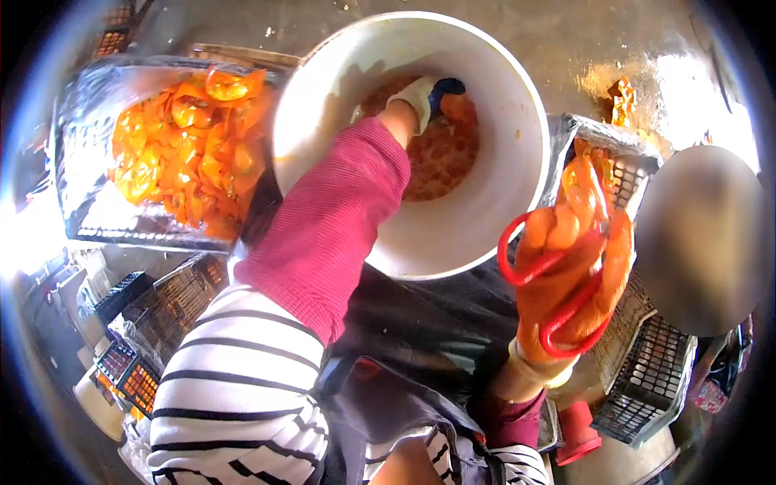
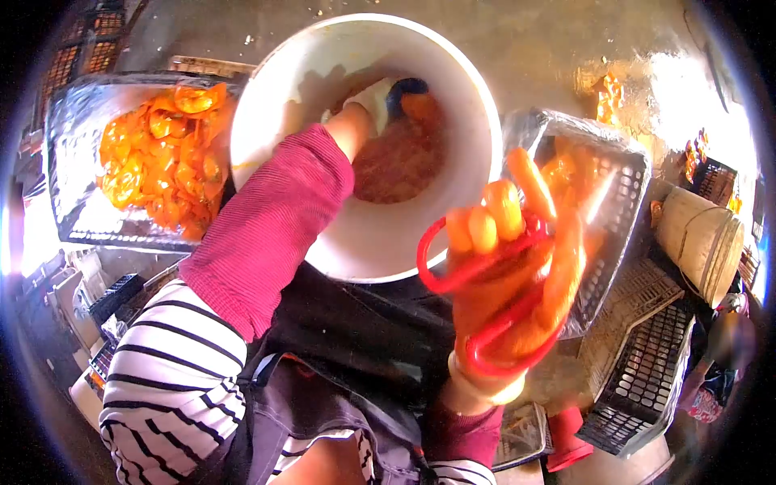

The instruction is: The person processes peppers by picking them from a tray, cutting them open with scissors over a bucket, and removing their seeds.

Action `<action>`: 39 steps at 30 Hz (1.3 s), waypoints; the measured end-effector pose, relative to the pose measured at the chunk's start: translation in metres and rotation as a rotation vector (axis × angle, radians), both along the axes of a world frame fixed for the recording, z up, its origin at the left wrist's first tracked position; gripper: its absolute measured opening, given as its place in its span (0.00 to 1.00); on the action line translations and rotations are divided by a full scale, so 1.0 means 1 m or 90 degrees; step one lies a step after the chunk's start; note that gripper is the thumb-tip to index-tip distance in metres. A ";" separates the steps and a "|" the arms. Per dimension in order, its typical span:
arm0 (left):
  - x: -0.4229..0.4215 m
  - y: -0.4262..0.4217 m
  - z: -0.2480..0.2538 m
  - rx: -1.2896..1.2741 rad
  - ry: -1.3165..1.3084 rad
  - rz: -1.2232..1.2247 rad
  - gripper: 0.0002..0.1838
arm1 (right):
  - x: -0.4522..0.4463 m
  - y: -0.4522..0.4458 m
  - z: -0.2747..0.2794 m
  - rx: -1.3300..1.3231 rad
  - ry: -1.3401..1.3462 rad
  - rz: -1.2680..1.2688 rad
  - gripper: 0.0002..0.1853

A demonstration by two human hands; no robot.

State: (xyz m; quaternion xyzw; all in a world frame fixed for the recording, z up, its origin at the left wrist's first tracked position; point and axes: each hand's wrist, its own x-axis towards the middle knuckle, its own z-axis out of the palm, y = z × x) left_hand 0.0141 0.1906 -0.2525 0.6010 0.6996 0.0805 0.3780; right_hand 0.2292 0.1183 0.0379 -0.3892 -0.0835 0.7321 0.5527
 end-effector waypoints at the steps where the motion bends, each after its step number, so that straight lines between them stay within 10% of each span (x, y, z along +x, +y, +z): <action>1: -0.007 -0.004 0.013 0.007 -0.019 -0.006 0.35 | 0.000 -0.003 0.001 0.002 0.016 0.011 0.29; 9: -0.080 -0.044 0.101 0.153 -0.533 -0.087 0.25 | -0.008 -0.026 0.013 0.049 0.153 0.098 0.27; 12: -0.058 -0.084 0.218 -0.099 -0.962 0.192 0.27 | -0.003 -0.032 -0.003 0.132 0.172 0.154 0.25; 18: -0.038 -0.111 0.245 0.121 -1.051 0.203 0.22 | 0.003 -0.038 -0.039 0.177 0.165 0.222 0.26; 22: -0.081 -0.111 0.249 0.455 -0.608 0.413 0.17 | 0.005 -0.046 -0.041 0.152 0.140 0.218 0.25; 24: -0.110 -0.117 0.249 0.727 0.133 0.460 0.21 | 0.007 -0.042 -0.048 0.149 0.140 0.212 0.25; 28: -0.086 -0.155 0.239 0.213 0.226 0.251 0.26 | 0.002 -0.042 -0.050 0.152 0.093 0.223 0.23; 33: -0.110 -0.148 0.208 0.305 -0.074 0.441 0.19 | -0.024 -0.045 -0.047 0.178 -0.087 0.294 0.23; 36: -0.102 -0.158 0.270 0.253 0.116 0.368 0.16 | -0.028 -0.042 -0.071 0.194 -0.172 0.384 0.21; 39: -0.114 -0.154 0.231 0.347 0.168 0.322 0.14 | -0.023 -0.035 -0.081 0.168 -0.108 0.530 0.19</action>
